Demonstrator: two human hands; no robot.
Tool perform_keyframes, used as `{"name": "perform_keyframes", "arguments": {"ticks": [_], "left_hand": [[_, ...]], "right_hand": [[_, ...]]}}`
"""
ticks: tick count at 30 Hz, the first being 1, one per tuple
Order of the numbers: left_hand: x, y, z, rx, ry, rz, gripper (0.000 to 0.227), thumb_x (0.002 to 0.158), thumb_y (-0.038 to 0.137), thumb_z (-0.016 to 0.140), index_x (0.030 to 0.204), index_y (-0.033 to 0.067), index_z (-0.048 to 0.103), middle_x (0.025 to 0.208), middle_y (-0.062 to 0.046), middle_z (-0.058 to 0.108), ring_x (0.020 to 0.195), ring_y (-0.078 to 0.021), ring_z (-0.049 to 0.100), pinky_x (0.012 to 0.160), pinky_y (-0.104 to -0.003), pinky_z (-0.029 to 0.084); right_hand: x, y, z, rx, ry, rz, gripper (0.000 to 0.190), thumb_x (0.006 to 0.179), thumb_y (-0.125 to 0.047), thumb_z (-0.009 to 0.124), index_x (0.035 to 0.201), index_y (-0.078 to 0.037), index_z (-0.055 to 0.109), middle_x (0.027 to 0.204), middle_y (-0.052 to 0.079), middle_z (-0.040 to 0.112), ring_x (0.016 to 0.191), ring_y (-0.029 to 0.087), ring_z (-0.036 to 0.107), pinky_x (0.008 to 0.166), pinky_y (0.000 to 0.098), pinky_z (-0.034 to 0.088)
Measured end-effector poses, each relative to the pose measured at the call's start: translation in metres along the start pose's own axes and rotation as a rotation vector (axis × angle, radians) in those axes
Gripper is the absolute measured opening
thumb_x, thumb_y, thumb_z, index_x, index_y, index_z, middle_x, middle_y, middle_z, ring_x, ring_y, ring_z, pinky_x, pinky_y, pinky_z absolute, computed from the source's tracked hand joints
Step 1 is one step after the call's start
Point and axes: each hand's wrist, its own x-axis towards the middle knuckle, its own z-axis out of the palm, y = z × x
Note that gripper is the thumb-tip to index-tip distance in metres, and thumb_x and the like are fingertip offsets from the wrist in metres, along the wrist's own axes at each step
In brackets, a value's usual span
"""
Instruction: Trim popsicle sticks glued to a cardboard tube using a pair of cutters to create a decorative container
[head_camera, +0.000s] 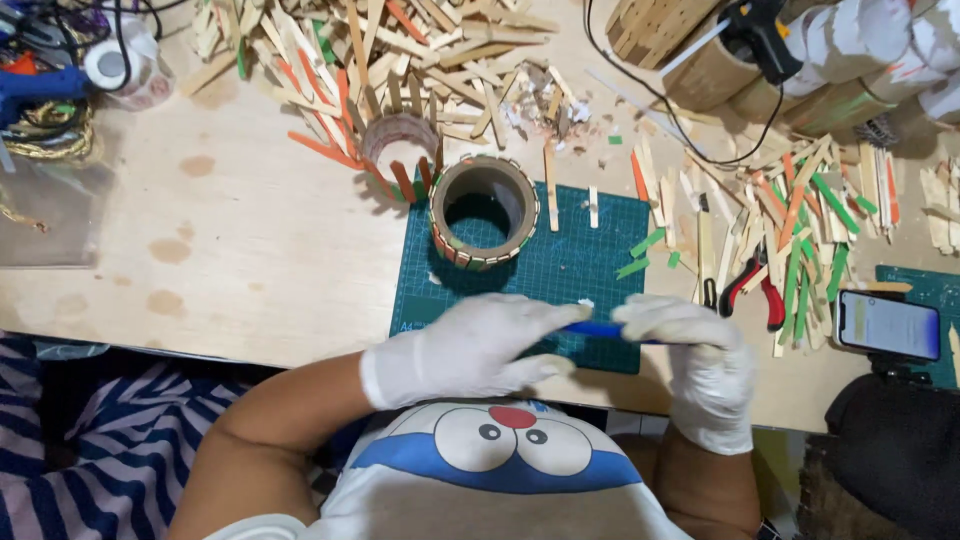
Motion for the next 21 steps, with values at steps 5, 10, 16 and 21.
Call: {"name": "perform_keyframes", "arguments": {"ticks": [5,10,16,21], "left_hand": [[-0.037,-0.004,-0.034,0.184,0.229,0.039,0.039,0.1,0.032,0.063,0.132,0.0101,0.065,0.124,-0.012,0.073,0.11,-0.0352,0.071,0.094,-0.047,0.057],[-0.062,-0.034,-0.063,0.501,0.484,-0.021,0.054,0.087,0.029,0.083,0.134,0.0106,0.065,0.137,-0.012,0.063,0.126,-0.0367,0.061,0.11,-0.049,0.049],[-0.054,-0.041,-0.073,0.815,0.474,-0.04,0.066,0.084,0.048,0.086,0.14,0.0198,0.064,0.151,-0.013,0.049,0.142,-0.0426,0.04,0.12,-0.058,0.028],[-0.033,-0.035,-0.071,1.044,0.342,0.07,0.049,0.096,0.062,0.068,0.129,0.0255,0.068,0.148,-0.002,0.062,0.145,-0.0332,0.043,0.124,-0.061,0.001]], "right_hand": [[-0.016,0.005,-0.054,-0.401,0.105,0.084,0.05,0.107,-0.041,0.048,0.109,0.005,0.066,0.097,0.024,0.074,0.089,0.026,0.072,0.078,0.0366,0.061],[-0.023,0.036,-0.078,-0.43,0.204,0.118,0.043,0.103,-0.024,0.059,0.121,0.015,0.064,0.104,0.03,0.071,0.084,0.029,0.073,0.073,0.0379,0.062],[-0.017,0.036,-0.059,-0.478,0.221,0.29,0.038,0.109,-0.032,0.055,0.124,0.0,0.067,0.108,0.018,0.074,0.094,0.02,0.068,0.08,0.0295,0.054],[-0.022,0.054,-0.071,-0.52,0.17,0.281,0.041,0.108,-0.031,0.056,0.131,0.001,0.065,0.112,0.021,0.072,0.095,0.023,0.065,0.077,0.0331,0.055]]}}
